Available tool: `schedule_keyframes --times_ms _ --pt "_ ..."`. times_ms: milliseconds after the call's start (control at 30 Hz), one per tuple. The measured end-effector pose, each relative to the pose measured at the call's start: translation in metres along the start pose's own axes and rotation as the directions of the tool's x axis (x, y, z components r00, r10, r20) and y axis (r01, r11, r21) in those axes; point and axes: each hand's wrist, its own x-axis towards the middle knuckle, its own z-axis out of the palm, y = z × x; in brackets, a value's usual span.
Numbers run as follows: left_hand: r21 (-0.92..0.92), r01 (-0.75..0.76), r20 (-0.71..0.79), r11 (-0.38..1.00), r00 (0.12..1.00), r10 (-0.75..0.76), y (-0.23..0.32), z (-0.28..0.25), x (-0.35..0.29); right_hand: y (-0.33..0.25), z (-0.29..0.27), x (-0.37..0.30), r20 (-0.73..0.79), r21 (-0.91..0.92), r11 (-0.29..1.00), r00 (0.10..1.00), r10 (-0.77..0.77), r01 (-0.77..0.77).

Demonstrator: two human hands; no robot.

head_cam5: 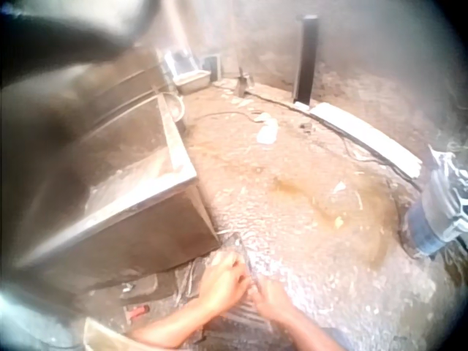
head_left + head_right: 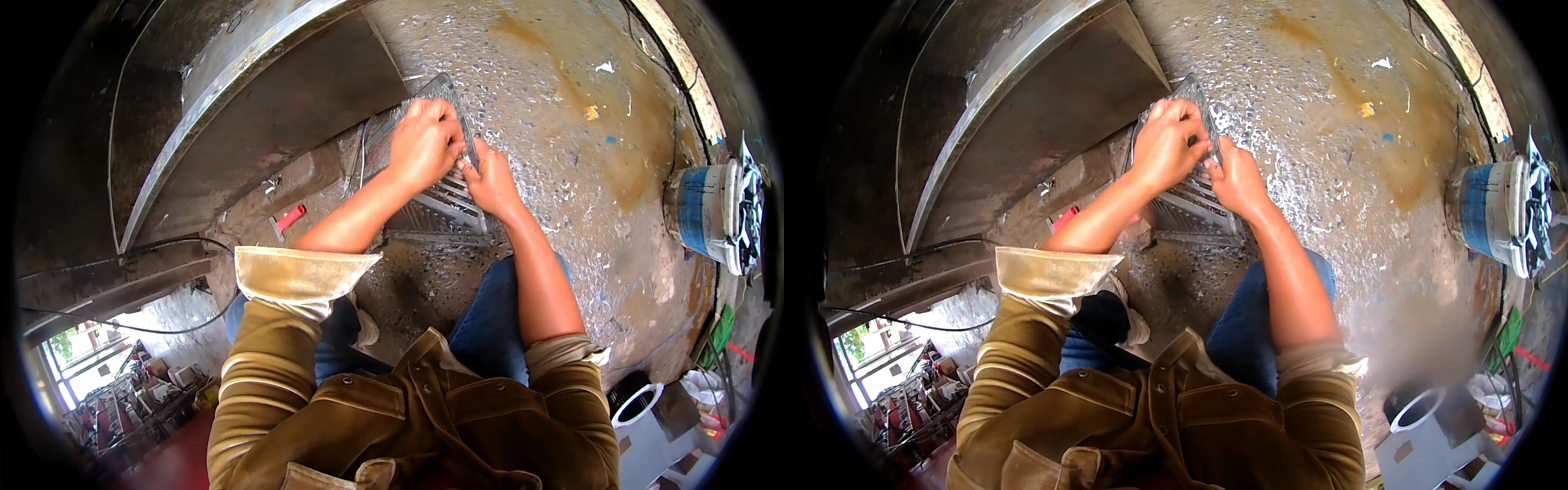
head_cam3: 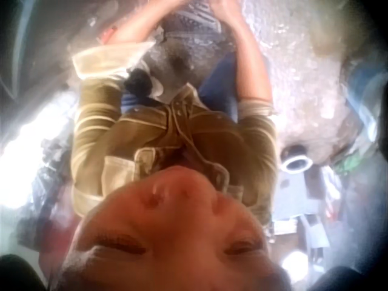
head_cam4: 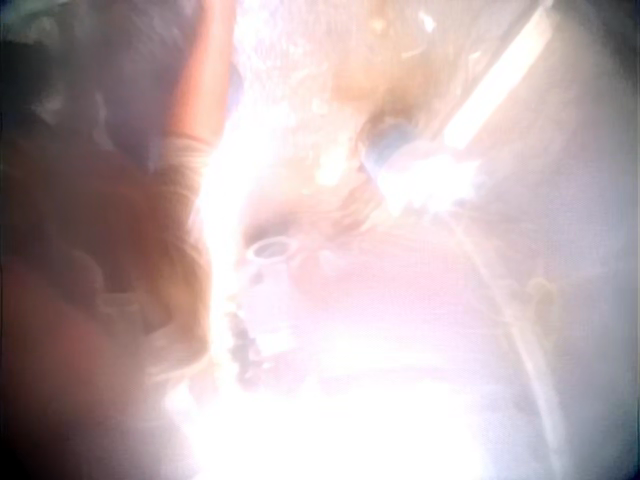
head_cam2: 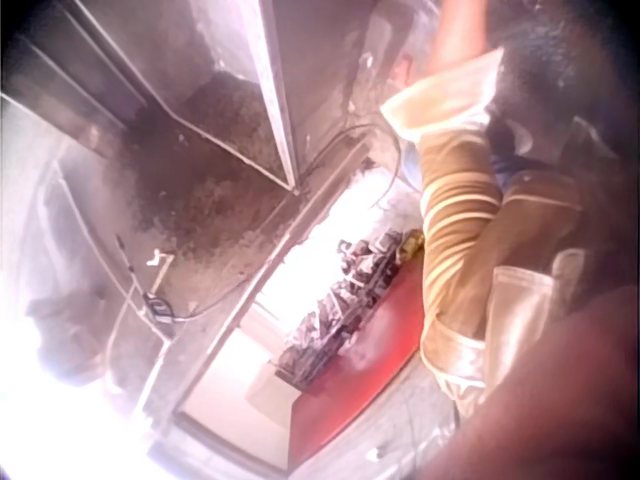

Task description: The person uses a high-pressure water spray gun to clean a triangular metal vent cover inside a large stainless steel sink. They rotate the vent to spray all sides and then manually wipe the surface with their hands. Finally, they place the vent on a nearby counter and stir a brown liquid in a container with a wooden stick.

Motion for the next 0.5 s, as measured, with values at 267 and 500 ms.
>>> schedule_keyframes --times_ms 267,500 --pt "-0.012 -0.014 0.029 1.0 0.999 0.014 0.004 0.009 -0.016 0.008 0.003 0.001 -0.068 -0.16 0.979 0.988 -0.14 0.127" --pt "0.053 0.063 -0.124 0.997 0.991 -0.056 -0.023 0.002 0.025 0.003 0.013 0.002 -0.048 0.07 0.997 0.998 0.048 -0.044"
